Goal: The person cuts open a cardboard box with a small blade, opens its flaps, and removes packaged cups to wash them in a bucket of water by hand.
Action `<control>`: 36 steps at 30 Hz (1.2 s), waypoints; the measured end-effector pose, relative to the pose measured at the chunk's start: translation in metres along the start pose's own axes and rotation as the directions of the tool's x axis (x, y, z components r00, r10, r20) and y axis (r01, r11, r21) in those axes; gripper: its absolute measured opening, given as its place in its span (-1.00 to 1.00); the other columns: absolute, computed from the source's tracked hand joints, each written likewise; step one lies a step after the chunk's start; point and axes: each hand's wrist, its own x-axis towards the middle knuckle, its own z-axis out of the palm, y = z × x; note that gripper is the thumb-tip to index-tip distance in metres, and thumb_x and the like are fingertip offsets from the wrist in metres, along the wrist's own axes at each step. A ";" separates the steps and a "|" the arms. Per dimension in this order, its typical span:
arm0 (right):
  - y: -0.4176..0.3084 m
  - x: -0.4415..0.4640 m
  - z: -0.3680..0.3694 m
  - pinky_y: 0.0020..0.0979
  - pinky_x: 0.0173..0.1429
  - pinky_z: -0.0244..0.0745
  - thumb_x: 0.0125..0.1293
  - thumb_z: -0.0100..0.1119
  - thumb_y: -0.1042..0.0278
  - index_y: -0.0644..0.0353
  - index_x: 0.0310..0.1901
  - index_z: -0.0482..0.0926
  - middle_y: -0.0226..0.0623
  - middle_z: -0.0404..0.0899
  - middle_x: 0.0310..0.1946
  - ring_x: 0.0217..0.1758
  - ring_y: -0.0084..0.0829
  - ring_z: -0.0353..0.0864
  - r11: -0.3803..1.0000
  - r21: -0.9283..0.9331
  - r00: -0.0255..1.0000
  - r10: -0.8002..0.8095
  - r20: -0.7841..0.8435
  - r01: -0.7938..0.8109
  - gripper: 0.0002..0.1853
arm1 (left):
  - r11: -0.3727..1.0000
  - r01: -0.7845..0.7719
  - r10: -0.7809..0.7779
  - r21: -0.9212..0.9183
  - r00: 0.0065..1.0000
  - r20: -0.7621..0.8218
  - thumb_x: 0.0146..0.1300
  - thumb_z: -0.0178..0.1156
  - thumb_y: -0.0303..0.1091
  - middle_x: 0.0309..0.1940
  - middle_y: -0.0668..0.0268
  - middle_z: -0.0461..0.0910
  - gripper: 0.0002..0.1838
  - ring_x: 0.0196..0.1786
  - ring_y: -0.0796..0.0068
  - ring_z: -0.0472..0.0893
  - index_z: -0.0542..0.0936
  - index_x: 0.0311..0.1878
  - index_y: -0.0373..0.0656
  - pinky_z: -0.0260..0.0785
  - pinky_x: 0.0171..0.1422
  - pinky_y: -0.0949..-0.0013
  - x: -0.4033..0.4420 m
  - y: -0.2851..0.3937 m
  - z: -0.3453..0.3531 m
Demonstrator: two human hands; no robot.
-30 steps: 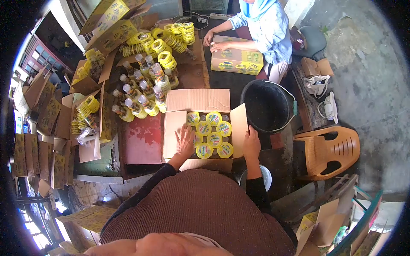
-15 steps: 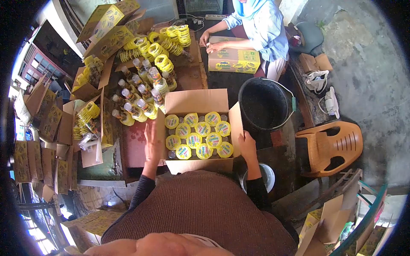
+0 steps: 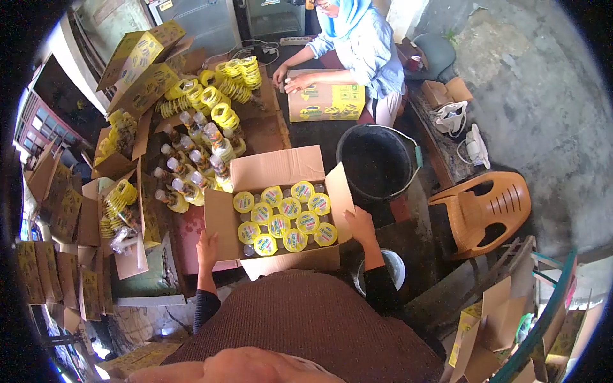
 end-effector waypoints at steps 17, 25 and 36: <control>0.052 0.059 0.000 -0.22 -0.08 0.70 0.41 0.03 -0.01 0.52 0.11 0.27 0.08 0.48 -0.05 -0.08 -0.09 0.66 0.347 0.912 0.885 0.463 0.038 -0.221 -0.39 | 0.751 -0.058 0.080 0.658 0.997 -0.003 0.28 0.11 0.03 0.53 0.09 -0.09 -0.19 0.56 0.03 -0.13 0.13 0.45 -0.27 -0.30 0.54 -0.21 -0.018 -0.004 0.040; 0.054 0.057 -0.027 -0.20 -0.20 0.73 0.36 -0.05 0.28 0.52 0.01 0.30 0.05 0.54 -0.23 -0.28 -0.11 0.70 0.289 0.941 0.883 0.470 0.023 -0.178 -0.60 | 0.842 -0.057 -0.001 0.537 0.994 0.107 0.20 0.15 0.26 0.52 -0.08 -0.18 0.04 0.55 -0.10 -0.18 -0.01 0.48 -0.33 -0.29 0.56 -0.13 -0.015 -0.015 0.046; 0.053 0.040 -0.011 -0.22 -0.11 0.63 0.32 0.11 -0.10 0.44 0.07 0.41 0.04 0.57 -0.03 -0.09 -0.15 0.67 0.503 0.812 0.842 0.539 -0.026 -0.296 -0.36 | 0.942 -0.015 -0.081 0.337 0.960 0.269 0.29 0.11 0.10 0.52 -0.13 -0.25 -0.02 0.55 -0.13 -0.23 -0.11 0.48 -0.38 -0.28 0.58 -0.02 -0.004 -0.049 0.069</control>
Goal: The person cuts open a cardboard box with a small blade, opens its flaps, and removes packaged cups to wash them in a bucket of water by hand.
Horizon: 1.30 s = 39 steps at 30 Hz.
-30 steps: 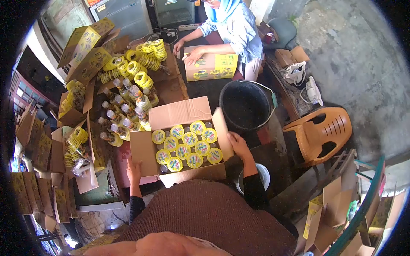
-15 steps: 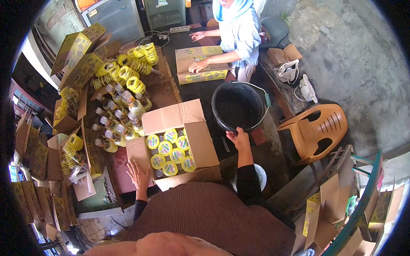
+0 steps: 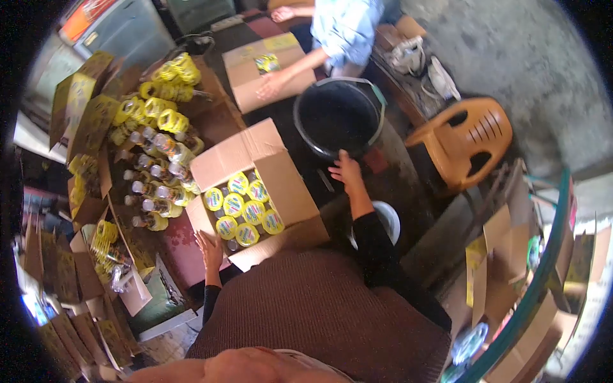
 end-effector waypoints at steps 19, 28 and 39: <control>0.085 -0.130 0.044 -0.04 0.51 -0.03 0.02 0.41 -0.03 0.27 0.45 -0.02 -0.03 -0.06 0.48 0.53 -0.01 -0.04 0.425 -0.760 0.865 -0.339 0.371 0.492 0.08 | 0.996 -0.077 0.077 0.035 0.997 -0.001 0.50 -0.24 -0.04 0.45 -0.34 -0.16 -0.28 0.52 -0.24 -0.15 -0.10 0.47 -0.43 -0.31 0.58 -0.04 -0.004 0.008 0.012; 0.095 -0.131 0.046 0.02 0.50 -0.01 0.01 0.40 0.15 0.26 0.42 0.07 -0.03 0.04 0.44 0.53 0.03 -0.04 0.141 -0.764 0.742 -0.401 0.537 0.629 -0.02 | 0.999 -0.002 0.006 0.034 0.993 -0.119 0.50 -0.30 -0.11 0.48 -0.23 -0.15 -0.34 0.55 -0.13 -0.19 -0.08 0.47 -0.40 -0.37 0.60 0.02 -0.007 0.024 0.026; 0.083 -0.099 0.008 -0.26 0.01 0.47 0.43 -0.03 0.20 0.38 0.11 0.45 0.14 0.59 -0.16 -0.04 -0.05 0.63 0.663 -0.490 0.814 -0.542 0.209 0.567 -0.60 | 0.976 0.047 -0.086 -0.214 0.981 -0.173 0.51 -0.31 -0.02 0.47 -0.16 -0.03 -0.34 0.53 -0.09 -0.06 0.04 0.47 -0.32 -0.18 0.57 0.05 0.001 0.018 0.043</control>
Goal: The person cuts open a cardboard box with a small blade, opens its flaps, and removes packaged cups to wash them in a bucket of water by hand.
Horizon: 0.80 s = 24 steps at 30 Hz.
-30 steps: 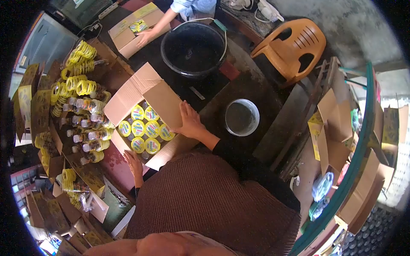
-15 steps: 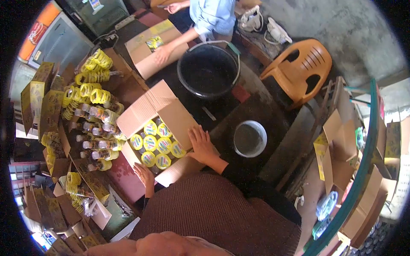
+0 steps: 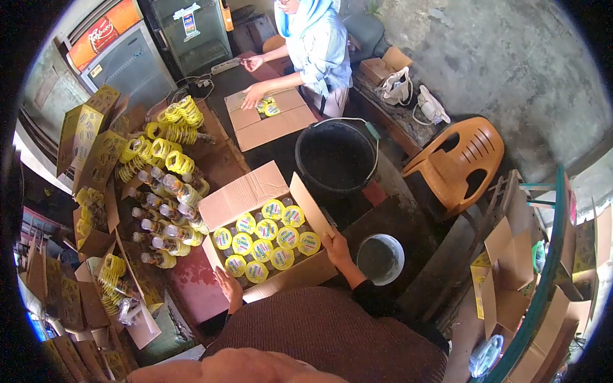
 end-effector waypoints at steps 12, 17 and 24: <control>0.056 0.006 -0.010 -0.47 -0.07 0.49 0.47 -0.02 0.16 0.29 0.08 0.47 -0.32 0.59 -0.16 -0.14 -0.52 0.59 0.917 0.319 0.971 0.222 0.093 -0.241 -0.64 | 0.994 0.102 -0.100 -0.049 0.994 0.045 0.50 -0.31 0.05 0.45 -0.12 0.08 -0.33 0.50 -0.07 0.08 0.10 0.46 -0.28 0.00 0.51 0.08 -0.007 0.023 -0.016; 0.060 0.001 -0.014 -0.45 -0.03 0.54 0.46 0.00 0.20 0.31 0.06 0.48 -0.35 0.59 -0.14 -0.12 -0.51 0.61 0.918 0.275 0.948 0.228 0.221 -0.285 -0.66 | 0.994 0.106 -0.103 -0.041 0.993 0.058 0.51 -0.31 -0.01 0.44 -0.13 0.10 -0.37 0.49 -0.05 0.10 0.10 0.45 -0.28 0.03 0.50 0.09 -0.005 0.026 -0.019; 0.034 -0.012 -0.016 -0.42 0.03 0.55 0.45 0.02 0.20 0.31 0.07 0.47 -0.32 0.57 -0.10 -0.05 -0.48 0.60 0.767 0.546 0.941 0.295 0.166 -0.337 -0.65 | 0.994 0.109 -0.106 -0.030 0.991 0.077 0.51 -0.31 -0.03 0.43 -0.13 0.10 -0.39 0.48 -0.07 0.12 0.10 0.46 -0.23 0.04 0.50 0.09 -0.003 0.021 -0.019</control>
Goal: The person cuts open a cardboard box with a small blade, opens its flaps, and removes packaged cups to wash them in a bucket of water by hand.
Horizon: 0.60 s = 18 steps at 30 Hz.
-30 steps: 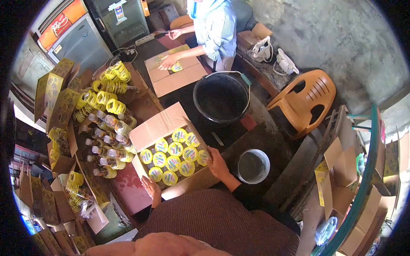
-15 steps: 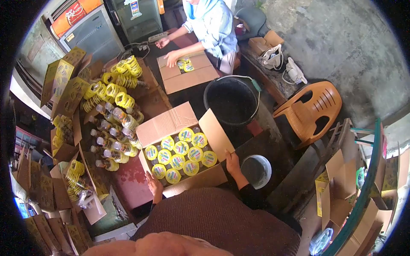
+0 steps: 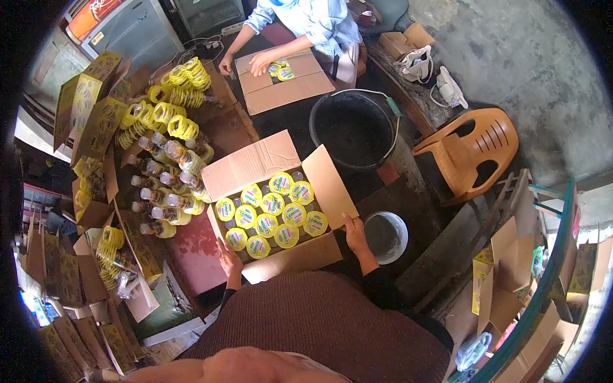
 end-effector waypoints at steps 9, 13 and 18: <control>-0.008 0.010 0.002 -0.47 0.12 0.41 0.44 0.04 0.21 0.29 0.23 0.38 -0.30 0.52 0.01 0.06 -0.49 0.51 0.936 -0.332 0.992 -0.100 0.078 0.121 -0.57 | 0.999 -0.036 0.036 0.007 0.999 -0.013 0.52 -0.32 -0.03 0.44 -0.12 0.09 -0.38 0.49 -0.05 0.10 0.09 0.46 -0.28 0.00 0.52 0.11 0.001 -0.002 0.001; -0.050 0.016 0.006 -0.34 0.26 0.34 0.44 0.06 0.27 0.34 0.27 0.31 -0.17 0.46 0.16 0.21 -0.35 0.43 0.898 -0.361 0.962 -0.187 0.201 0.250 -0.53 | 0.999 -0.044 0.044 0.010 0.999 -0.028 0.51 -0.31 -0.03 0.44 -0.11 0.10 -0.37 0.49 -0.04 0.10 0.12 0.44 -0.33 -0.01 0.53 0.12 0.001 -0.001 0.001; -0.091 0.064 -0.036 -0.30 0.31 0.34 0.37 0.17 0.25 0.28 0.33 0.24 -0.15 0.32 0.27 0.27 -0.28 0.39 0.942 -0.042 0.942 -0.334 -0.008 0.334 -0.41 | 0.997 -0.075 0.075 0.003 0.994 -0.079 0.51 -0.28 -0.04 0.43 -0.11 0.12 -0.38 0.49 -0.05 0.11 0.14 0.43 -0.33 0.00 0.53 0.12 0.002 -0.004 0.003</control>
